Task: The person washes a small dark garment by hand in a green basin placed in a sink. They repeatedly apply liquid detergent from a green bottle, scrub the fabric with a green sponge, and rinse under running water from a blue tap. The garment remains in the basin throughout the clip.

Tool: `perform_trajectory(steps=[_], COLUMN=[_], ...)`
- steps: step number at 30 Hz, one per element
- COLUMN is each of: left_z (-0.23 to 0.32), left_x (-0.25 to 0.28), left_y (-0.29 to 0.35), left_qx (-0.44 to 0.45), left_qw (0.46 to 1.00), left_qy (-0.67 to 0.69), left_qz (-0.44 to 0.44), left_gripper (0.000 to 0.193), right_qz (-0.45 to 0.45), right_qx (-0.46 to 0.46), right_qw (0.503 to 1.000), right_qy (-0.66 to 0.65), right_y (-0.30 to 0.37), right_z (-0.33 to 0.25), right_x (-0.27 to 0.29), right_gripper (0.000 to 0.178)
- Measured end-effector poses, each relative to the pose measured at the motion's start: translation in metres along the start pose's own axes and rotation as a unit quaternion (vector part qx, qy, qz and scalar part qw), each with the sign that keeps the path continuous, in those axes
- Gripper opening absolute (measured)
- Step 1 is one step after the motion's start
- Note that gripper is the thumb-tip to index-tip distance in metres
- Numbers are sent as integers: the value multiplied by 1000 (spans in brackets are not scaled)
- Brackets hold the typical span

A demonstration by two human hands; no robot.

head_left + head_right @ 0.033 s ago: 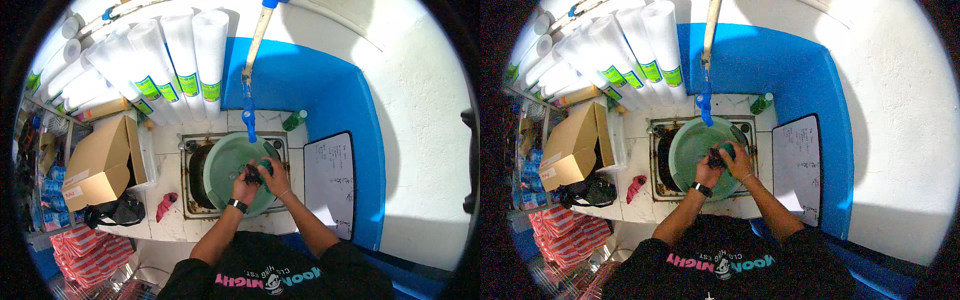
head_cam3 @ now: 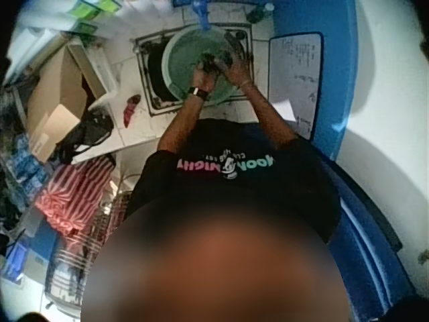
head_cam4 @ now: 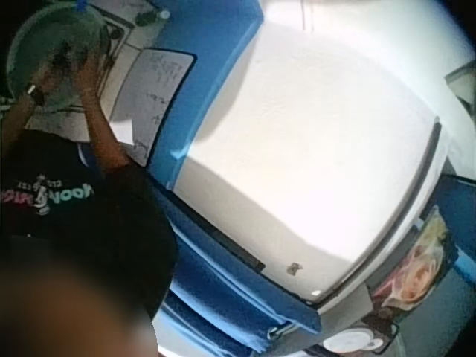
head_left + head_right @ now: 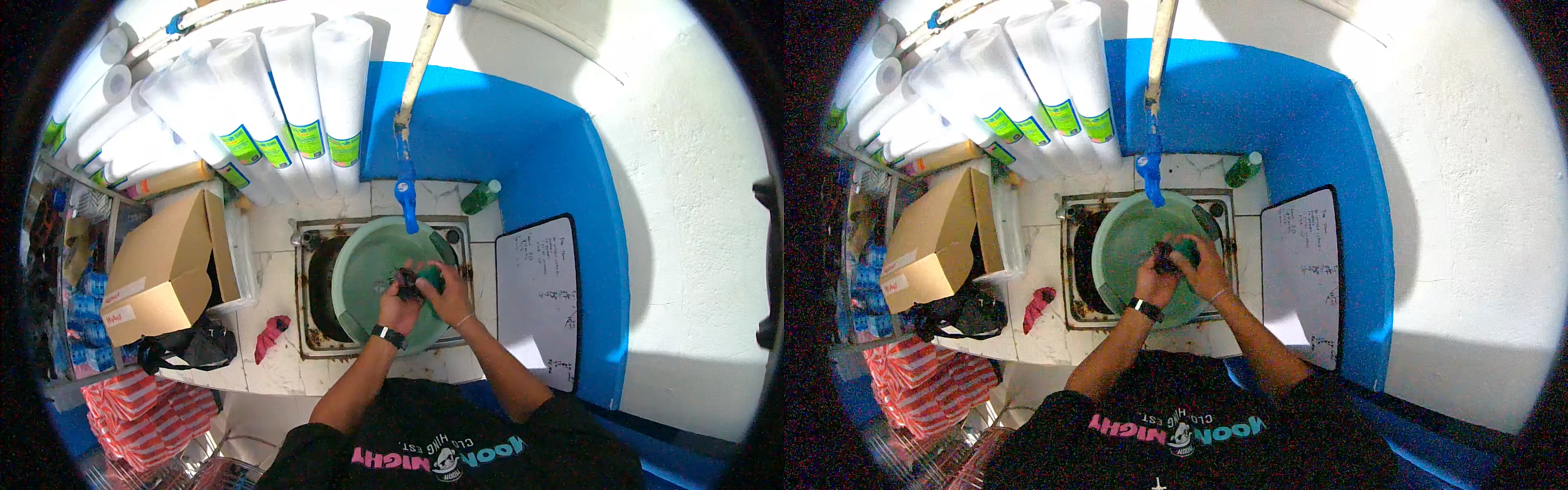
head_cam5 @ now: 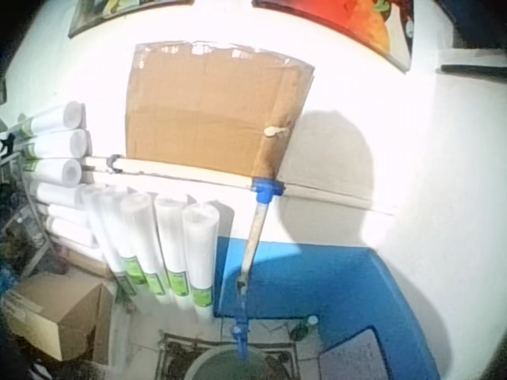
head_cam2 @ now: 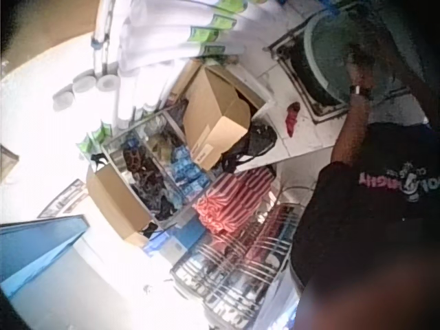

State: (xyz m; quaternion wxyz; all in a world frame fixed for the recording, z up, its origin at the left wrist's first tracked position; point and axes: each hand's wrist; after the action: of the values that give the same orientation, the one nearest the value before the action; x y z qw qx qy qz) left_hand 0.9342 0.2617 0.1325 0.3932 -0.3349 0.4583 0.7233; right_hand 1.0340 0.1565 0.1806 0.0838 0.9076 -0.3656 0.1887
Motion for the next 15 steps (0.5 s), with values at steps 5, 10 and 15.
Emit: perform_trajectory(steps=[5,10,15], left_z=[-8,-5,6], left_x=[7,22,22], left_y=[-3,-12,-6], left_qx=[-34,-68,-35], left_qw=[998,994,993], left_qy=[52,87,105], left_qz=[32,8,47], left_gripper=[45,37,51], right_qz=[-55,-121,-38], right_qx=[-189,-224,-111], right_qw=[960,942,978], right_qy=[-201,-218,-172], right_y=[26,14,-5], right_z=[17,42,18], right_x=[-6,13,42], right_gripper=[78,75,62])
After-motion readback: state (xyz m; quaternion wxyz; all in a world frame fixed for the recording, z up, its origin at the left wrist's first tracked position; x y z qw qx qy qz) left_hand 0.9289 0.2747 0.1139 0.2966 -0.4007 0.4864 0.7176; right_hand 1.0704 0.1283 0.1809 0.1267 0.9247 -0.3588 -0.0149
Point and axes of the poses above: each hand's wrist, its own y-axis away from the middle knuckle, its own x-axis out of the back of the hand, z = x × y, and after that the axes turned 14 degrees about -y, right-handed
